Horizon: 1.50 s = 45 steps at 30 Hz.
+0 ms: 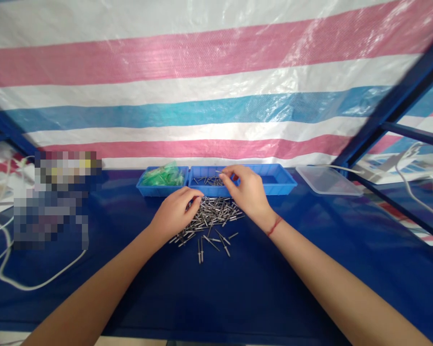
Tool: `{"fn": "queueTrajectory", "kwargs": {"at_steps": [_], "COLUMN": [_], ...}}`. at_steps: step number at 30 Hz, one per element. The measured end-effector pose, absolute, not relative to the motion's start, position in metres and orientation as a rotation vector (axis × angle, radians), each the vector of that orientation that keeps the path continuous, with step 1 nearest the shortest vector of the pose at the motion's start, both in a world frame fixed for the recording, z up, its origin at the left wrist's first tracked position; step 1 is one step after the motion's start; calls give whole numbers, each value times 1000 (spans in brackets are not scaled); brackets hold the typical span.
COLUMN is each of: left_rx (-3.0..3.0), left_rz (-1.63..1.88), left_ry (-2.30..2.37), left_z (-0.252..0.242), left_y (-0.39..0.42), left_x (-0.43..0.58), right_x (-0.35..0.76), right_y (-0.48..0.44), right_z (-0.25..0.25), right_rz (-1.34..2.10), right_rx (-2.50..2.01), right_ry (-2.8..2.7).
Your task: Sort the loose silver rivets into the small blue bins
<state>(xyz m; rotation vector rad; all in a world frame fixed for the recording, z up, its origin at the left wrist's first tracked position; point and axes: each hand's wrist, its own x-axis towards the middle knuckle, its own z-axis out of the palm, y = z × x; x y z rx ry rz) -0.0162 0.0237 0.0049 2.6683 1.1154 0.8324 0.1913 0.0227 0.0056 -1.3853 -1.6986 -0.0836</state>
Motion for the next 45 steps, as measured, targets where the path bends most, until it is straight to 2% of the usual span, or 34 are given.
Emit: {"fn": "queueTrajectory", "kwargs": {"at_steps": [4,7,9,13,16,24,31,39,45], "left_rx": [2777,2815,2840,2897,2894,2873,2833,2666,2599], "left_rz": [710,616,567,492,461,490,474,653,724], "left_ry": [1038,894,818,757,761,756,759,681,740], "left_z": [5,4,2,-2,-4,-1,3,2,2], "left_y": [21,14,9,3,2,1,-3,-2,-4], "left_x": [-16,-12,-8,-2,-1,0,3,5,6], "right_x": [188,188,193,206,211,211,197,187,183], "right_y": [28,3,-18,-42,-43,-43,-45,-45,-50], "right_z": [5,5,5,3,-2,-11,-1,-8,-5], "right_rz": [-230,-176,-30,557,735,589,523,769,744], "right_rx": [-1431,-1377,-1330,-1184,-1143,-1211,-1128,-1158,-1232], "right_ry": [-1815,-1853,-1955,-2311,-2331,-2381,-2182,-1587,-1581]}}
